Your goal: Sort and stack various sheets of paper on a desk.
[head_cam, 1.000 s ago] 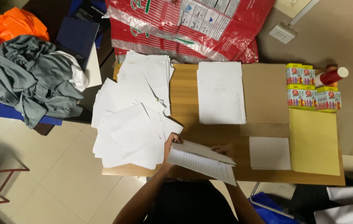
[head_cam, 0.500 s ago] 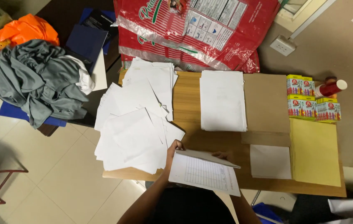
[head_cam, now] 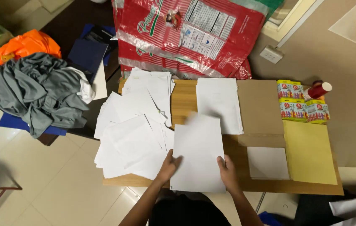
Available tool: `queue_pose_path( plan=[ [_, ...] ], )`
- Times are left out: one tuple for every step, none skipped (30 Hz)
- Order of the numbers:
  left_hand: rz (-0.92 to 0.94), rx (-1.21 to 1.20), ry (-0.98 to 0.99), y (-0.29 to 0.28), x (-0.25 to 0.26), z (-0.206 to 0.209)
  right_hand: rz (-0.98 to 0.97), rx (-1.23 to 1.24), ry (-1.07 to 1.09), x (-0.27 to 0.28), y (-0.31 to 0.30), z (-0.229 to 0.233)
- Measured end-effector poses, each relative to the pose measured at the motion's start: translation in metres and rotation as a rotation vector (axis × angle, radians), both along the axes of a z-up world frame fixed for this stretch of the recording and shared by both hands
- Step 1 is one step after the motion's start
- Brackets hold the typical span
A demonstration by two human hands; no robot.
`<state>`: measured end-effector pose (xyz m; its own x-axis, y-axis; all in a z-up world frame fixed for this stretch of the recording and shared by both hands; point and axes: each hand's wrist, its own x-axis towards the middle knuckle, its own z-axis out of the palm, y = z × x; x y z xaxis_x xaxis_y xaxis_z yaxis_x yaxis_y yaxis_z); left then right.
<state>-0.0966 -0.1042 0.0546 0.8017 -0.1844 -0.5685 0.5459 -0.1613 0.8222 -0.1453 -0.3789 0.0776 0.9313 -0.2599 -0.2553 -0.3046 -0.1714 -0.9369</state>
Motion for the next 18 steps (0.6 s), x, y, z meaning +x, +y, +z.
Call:
queue_pose_path(
  plan=[
    [-0.003,0.002,-0.008,0.004,-0.007,0.018,-0.003,0.002,-0.008,-0.004,0.004,0.004],
    [-0.031,-0.054,-0.026,0.008,-0.015,0.036,-0.023,0.041,-0.017,-0.008,0.009,0.007],
    [-0.055,-0.109,-0.04,0.013,-0.026,0.054,-0.038,0.079,-0.023,-0.014,0.013,0.011],
    [-0.052,-0.108,-0.045,0.017,-0.031,0.073,-0.035,0.08,-0.028,-0.019,0.019,0.015],
    [-0.017,-0.033,0.0,0.021,-0.038,0.092,-0.035,0.133,-0.051,-0.023,0.024,0.02],
    [0.018,0.042,0.046,0.025,-0.045,0.111,-0.034,0.185,-0.074,-0.028,0.03,0.024],
    [0.031,0.039,0.044,0.031,-0.049,0.107,-0.021,0.183,-0.076,-0.032,0.037,0.041],
    [0.143,-0.068,-0.048,0.037,-0.055,0.102,-0.003,0.291,-0.06,-0.036,0.045,0.057],
    [0.259,-0.169,-0.138,0.045,-0.064,0.095,0.019,0.402,-0.038,-0.044,0.055,0.071],
    [0.278,-0.167,-0.138,0.05,-0.068,0.106,0.037,0.403,-0.032,-0.051,0.058,0.072],
    [0.338,-0.24,-0.224,0.056,-0.074,0.117,0.098,0.487,0.018,-0.059,0.062,0.074],
    [0.398,-0.31,-0.312,0.063,-0.079,0.127,0.159,0.571,0.069,-0.067,0.066,0.076],
    [0.42,-0.308,-0.311,0.071,-0.083,0.136,0.178,0.568,0.08,-0.072,0.07,0.082],
    [0.437,-0.322,-0.331,0.08,-0.087,0.144,0.254,0.622,0.051,-0.076,0.073,0.088],
    [0.452,-0.338,-0.349,0.086,-0.093,0.151,0.326,0.674,0.024,-0.083,0.075,0.093],
    [0.472,-0.338,-0.343,0.091,-0.102,0.17,0.341,0.67,0.038,-0.091,0.069,0.078],
    [0.471,-0.325,-0.275,0.096,-0.107,0.19,0.417,0.784,-0.014,-0.099,0.064,0.063],
    [0.469,-0.312,-0.207,0.1,-0.112,0.211,0.492,0.9,-0.064,-0.106,0.059,0.049]
  ],
)
